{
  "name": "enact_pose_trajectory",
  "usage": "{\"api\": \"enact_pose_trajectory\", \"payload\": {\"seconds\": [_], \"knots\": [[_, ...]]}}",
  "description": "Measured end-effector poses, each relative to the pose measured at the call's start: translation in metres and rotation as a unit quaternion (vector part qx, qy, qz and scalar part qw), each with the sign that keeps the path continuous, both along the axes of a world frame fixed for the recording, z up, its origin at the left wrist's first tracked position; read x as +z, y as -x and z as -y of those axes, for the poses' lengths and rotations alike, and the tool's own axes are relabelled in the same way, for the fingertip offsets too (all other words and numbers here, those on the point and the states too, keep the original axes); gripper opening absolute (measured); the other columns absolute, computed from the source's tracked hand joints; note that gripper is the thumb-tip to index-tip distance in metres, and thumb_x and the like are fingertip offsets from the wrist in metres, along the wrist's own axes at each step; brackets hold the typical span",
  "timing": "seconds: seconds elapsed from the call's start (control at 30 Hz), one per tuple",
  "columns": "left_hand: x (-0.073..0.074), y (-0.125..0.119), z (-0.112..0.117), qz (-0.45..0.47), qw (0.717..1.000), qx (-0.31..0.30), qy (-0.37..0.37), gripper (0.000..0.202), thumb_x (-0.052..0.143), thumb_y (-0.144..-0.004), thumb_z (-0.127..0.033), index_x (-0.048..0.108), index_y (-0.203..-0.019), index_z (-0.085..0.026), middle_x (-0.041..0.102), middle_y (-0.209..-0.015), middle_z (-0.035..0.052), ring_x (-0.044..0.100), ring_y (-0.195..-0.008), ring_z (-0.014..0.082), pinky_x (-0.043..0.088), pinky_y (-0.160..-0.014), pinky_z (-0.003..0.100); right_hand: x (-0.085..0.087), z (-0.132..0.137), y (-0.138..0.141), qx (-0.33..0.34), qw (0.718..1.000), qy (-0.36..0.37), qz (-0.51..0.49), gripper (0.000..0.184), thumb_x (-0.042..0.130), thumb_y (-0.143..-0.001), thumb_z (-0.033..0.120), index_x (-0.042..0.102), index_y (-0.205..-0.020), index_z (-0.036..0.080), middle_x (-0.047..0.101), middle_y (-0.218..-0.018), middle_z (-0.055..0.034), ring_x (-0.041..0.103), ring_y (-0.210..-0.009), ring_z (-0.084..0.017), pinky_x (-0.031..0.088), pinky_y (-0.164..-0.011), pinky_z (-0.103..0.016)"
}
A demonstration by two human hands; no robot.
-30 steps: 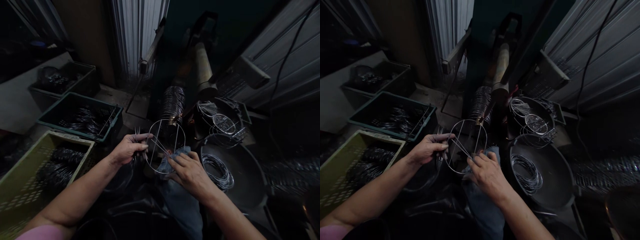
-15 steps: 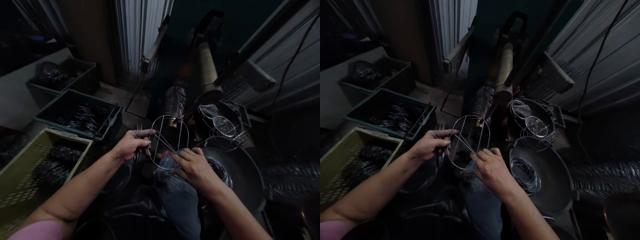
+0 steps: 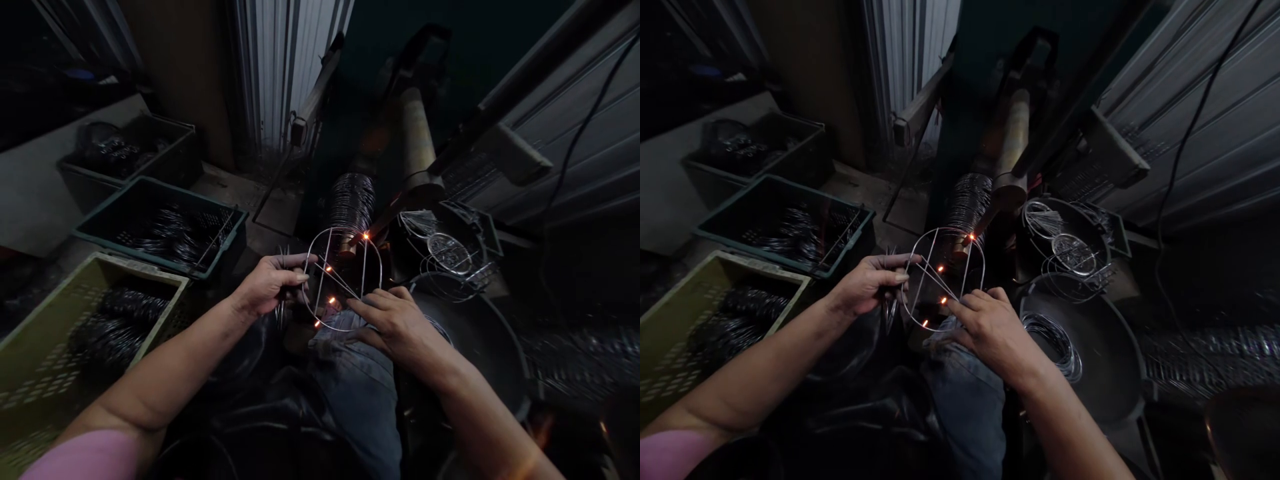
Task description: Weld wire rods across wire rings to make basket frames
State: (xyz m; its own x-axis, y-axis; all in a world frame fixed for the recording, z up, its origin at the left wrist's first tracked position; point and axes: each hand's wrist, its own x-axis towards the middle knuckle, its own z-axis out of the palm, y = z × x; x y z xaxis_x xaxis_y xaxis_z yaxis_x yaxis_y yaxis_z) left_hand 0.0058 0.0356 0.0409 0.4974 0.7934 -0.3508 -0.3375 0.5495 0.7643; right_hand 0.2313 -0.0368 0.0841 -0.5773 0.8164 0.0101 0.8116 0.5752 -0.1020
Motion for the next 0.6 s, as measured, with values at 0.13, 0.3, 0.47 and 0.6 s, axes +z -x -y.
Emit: {"api": "enact_pose_trajectory", "payload": {"seconds": [0.13, 0.3, 0.47, 0.6], "knots": [[-0.011, 0.004, 0.004, 0.058, 0.997, 0.017, 0.051, 0.037, 0.064, -0.072, -0.021, 0.062, -0.108, -0.012, 0.060, -0.066, 0.0019, 0.055, -0.051, 0.0082, 0.044, -0.050, 0.020, 0.019, 0.013, 0.000, -0.001, 0.999, -0.048, -0.011, 0.030, 0.053, -0.085, 0.035, 0.057, -0.109, 0.018, 0.066, -0.090, -0.0068, 0.056, -0.085, -0.020, 0.030, -0.079, -0.037], [-0.039, 0.002, 0.024, 0.135, 0.979, -0.018, 0.152, 0.054, 0.047, -0.079, -0.054, 0.060, -0.106, -0.008, 0.063, -0.077, 0.0097, 0.062, -0.066, 0.0178, 0.045, -0.057, 0.027, 0.036, -0.005, 0.037, 0.022, 0.991, -0.128, 0.024, 0.027, 0.044, -0.087, 0.016, 0.056, -0.111, 0.018, 0.066, -0.097, -0.0062, 0.054, -0.085, -0.020, 0.027, -0.078, -0.038], [-0.058, 0.000, 0.048, 0.166, 0.970, -0.029, 0.174, 0.066, 0.042, -0.077, -0.063, 0.061, -0.104, -0.006, 0.065, -0.081, 0.0133, 0.062, -0.070, 0.0200, 0.046, -0.059, 0.028, 0.026, -0.062, 0.092, 0.131, 0.980, -0.066, 0.134, 0.017, 0.050, -0.083, 0.016, 0.064, -0.092, 0.018, 0.067, -0.081, -0.0050, 0.051, -0.084, -0.020, 0.027, -0.071, -0.035], [-0.049, 0.016, 0.052, 0.171, 0.976, 0.010, 0.131, 0.072, 0.042, -0.073, -0.067, 0.063, -0.104, -0.006, 0.066, -0.088, 0.0165, 0.061, -0.080, 0.0223, 0.047, -0.065, 0.030, 0.031, -0.062, 0.091, 0.106, 0.984, -0.042, 0.137, 0.014, 0.053, -0.078, 0.014, 0.065, -0.072, 0.018, 0.064, -0.069, -0.0037, 0.054, -0.075, -0.018, 0.029, -0.068, -0.033]]}}
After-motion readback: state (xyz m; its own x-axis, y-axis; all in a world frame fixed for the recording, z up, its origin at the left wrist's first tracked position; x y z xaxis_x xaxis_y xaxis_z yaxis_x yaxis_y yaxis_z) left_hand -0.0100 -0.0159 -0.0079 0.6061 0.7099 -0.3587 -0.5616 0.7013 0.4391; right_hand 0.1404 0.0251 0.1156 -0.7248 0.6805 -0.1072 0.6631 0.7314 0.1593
